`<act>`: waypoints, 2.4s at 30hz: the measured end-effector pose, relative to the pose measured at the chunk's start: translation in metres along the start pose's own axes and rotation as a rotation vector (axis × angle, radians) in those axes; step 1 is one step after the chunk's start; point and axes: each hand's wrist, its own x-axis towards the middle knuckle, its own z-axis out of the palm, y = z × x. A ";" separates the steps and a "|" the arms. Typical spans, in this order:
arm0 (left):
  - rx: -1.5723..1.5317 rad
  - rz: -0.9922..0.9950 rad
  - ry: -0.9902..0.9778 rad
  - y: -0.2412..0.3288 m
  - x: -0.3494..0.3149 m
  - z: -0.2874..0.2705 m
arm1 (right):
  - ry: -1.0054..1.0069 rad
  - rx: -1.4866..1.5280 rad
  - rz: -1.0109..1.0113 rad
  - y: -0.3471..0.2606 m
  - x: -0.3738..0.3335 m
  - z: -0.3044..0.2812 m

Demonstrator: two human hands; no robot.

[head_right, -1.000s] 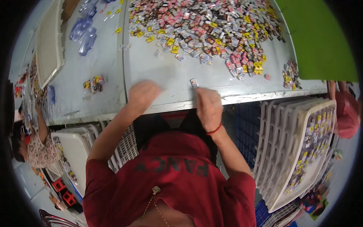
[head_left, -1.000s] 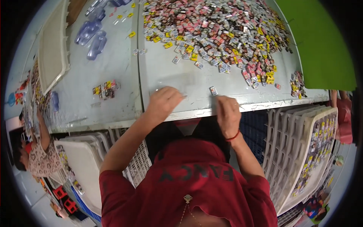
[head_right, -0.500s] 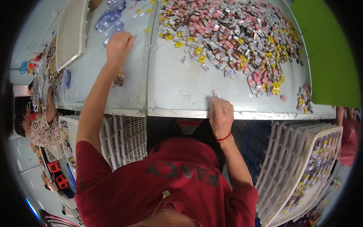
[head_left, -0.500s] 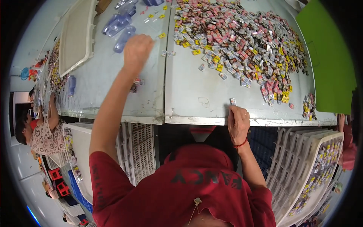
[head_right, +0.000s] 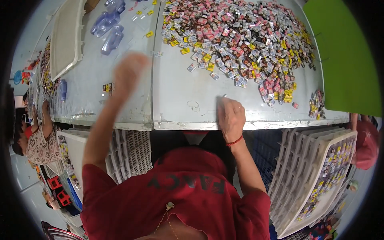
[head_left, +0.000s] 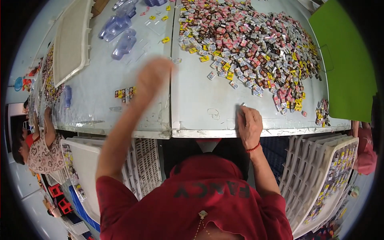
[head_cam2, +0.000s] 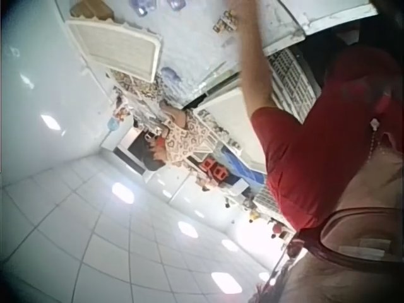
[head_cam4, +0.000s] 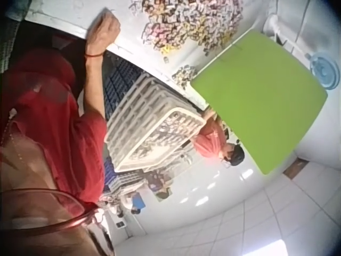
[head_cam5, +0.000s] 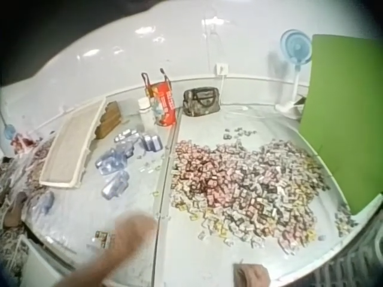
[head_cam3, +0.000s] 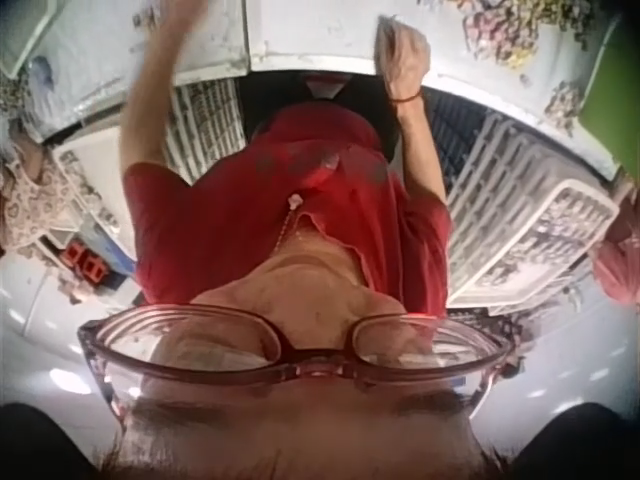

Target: Sorting and picking small colorful packaged items from a large pile on a workbench.

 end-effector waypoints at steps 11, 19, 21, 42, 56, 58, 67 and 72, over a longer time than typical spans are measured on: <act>0.095 0.240 -0.195 0.073 -0.029 0.118 | -0.008 -0.044 0.060 0.025 0.053 -0.003; 0.311 0.183 -0.132 0.025 0.025 0.146 | -0.110 -0.193 -0.100 0.016 0.076 0.033; 0.315 0.152 -0.121 0.027 0.023 0.148 | -0.087 -0.176 -0.101 0.017 0.072 0.032; 0.095 0.041 -0.244 0.032 0.043 0.153 | -0.108 -0.098 0.029 0.021 0.072 0.016; 0.076 0.118 -0.287 0.030 0.039 0.159 | -0.206 -0.161 -0.089 0.024 0.082 0.018; 0.070 0.179 -0.301 0.025 0.039 0.158 | -0.217 -0.165 -0.073 0.025 0.080 0.016; 0.006 0.107 -0.317 0.025 0.046 0.158 | -0.178 -0.234 -0.047 0.032 0.067 0.013; 0.034 0.204 -0.350 0.022 0.048 0.163 | -0.182 -0.235 -0.044 0.030 0.066 0.014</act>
